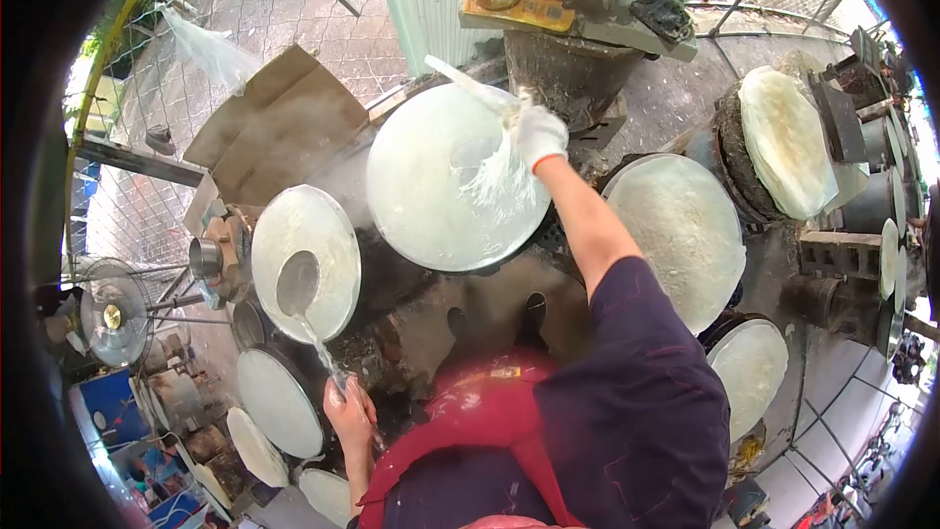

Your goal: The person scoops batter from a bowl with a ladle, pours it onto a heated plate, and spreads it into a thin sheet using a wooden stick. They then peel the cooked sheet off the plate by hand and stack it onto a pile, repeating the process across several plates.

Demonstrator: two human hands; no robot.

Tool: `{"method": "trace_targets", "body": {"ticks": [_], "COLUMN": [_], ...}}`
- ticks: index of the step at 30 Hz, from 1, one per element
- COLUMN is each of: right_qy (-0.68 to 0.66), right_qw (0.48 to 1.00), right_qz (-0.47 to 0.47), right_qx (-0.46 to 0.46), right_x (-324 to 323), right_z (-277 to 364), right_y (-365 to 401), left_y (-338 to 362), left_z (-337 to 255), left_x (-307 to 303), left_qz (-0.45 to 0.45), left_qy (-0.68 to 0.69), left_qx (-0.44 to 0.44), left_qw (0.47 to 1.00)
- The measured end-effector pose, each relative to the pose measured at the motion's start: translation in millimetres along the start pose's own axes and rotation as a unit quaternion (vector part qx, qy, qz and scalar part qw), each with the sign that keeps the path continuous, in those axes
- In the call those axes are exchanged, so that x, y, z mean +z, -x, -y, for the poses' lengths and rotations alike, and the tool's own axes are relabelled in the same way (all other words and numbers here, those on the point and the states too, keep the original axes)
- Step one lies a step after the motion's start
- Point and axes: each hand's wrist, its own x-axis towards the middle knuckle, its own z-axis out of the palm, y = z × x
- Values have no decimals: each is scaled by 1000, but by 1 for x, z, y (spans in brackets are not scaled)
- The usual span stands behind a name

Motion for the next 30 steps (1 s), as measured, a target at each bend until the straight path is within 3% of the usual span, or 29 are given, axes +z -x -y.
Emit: {"method": "trace_targets", "body": {"ticks": [1, 2, 4, 5, 7, 9, 10, 12, 14, 17, 21, 24, 26, 30], "right_qy": [-87, -107, -269, -275, -565, -664, -636, -638, -584, -556, -543, -518, -563, -553], "right_qw": [993, 966, 951, 953, 823, 733, 721, 716, 779, 783, 777, 815, 797, 787], "right_qz": [-10, -94, 34, 66, -45, 14, 136, 169, 140, 109, 231, 195, 163, 254], "right_qx": [-76, -217, -145, -105, -32, 147, 239, 228, 181, 256, 221, 173, 147, 108], "right_x": [12, 24, 11, -19, 28, 66, 62, 23, 8, 3, -2, -1, 5, 12], "right_z": [-2, -6, -8, -10, -53, -86, -98, -68, -68, -86, -72, -84, -108, -107], "right_y": [11, 30, 102, 137, 179, 219, 235, 254, 246, 224, 236, 230, 210, 201], "left_y": [-1, -3, -9, -13, -24, -32, -38, -46, -55, -63, -65, -64, -64, -65], "left_z": [-4, -6, -8, -10, -12, -14, -18, -23, -21, -25, -24, -24, -19, -23], "left_x": [2, 2, -1, -2, -2, 2, 7, 12, 13, 23, 38, 51, 59, 78], "left_qz": [-1, 3, 14, 21, 37, 52, 66, 91, 124, 141, 156, 150, 143, 132], "left_qy": [6, -5, -26, -28, -8, -6, -10, -20, -1, 28, 58, 52, 45, 52], "left_qx": [4, 10, 21, 23, 36, 55, 60, 65, 82, 93, 75, 69, 68, 52], "left_qw": [1000, 1000, 999, 999, 999, 997, 996, 994, 989, 985, 983, 985, 986, 989]}}
